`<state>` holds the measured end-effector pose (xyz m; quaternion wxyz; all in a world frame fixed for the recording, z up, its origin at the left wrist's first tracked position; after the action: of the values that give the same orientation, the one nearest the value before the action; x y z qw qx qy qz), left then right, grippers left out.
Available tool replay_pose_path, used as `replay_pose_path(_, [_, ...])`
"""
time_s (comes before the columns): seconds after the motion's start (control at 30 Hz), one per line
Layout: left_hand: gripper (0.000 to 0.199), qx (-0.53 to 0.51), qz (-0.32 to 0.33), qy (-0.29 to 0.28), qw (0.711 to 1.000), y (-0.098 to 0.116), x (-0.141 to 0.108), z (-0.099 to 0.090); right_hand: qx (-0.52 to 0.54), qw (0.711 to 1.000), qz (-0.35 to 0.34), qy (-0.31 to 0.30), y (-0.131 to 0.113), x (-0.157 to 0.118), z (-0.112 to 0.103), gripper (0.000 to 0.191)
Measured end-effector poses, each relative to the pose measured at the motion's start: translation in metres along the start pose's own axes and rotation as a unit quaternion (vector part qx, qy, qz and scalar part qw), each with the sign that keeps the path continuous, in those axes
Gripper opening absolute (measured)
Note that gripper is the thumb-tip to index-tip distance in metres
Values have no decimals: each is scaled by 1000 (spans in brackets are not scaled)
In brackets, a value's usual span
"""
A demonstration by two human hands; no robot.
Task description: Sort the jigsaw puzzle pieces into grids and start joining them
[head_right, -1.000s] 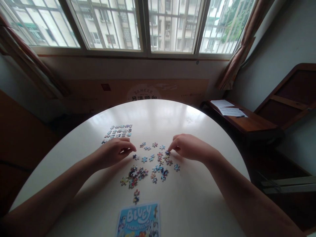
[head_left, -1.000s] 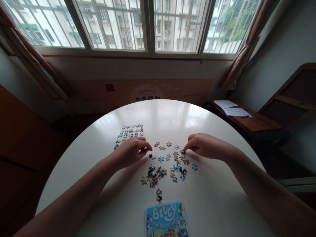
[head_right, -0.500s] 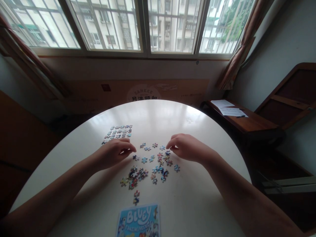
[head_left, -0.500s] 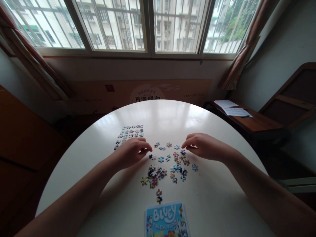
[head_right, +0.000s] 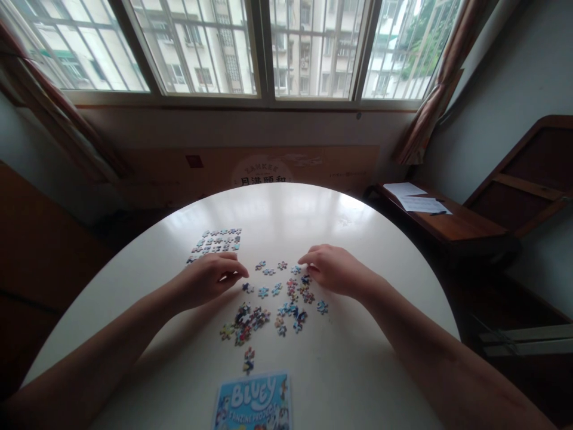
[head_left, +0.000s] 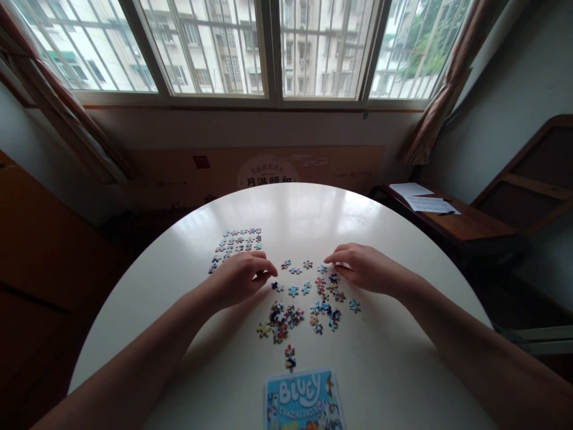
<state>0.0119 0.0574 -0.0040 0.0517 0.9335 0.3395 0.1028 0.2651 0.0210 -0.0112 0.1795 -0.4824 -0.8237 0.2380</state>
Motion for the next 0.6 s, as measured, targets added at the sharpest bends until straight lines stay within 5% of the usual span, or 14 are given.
replay_pose_path(0.6, [25,17,-20,45,999,-6,-3,-11,20,1000,-2,10,-1,0,5,33])
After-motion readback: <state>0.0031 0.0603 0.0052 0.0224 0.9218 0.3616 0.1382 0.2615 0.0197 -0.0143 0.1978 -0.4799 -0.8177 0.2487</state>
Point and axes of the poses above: each hand's wrist, its own x-axis towards the middle knuckle, its own z-axis out of the palm, y = z × x, the point moved 5 cm from there along x, towards the middle knuckle, and after that the axes turned 11 degrees about x, right-handed, at the moved point
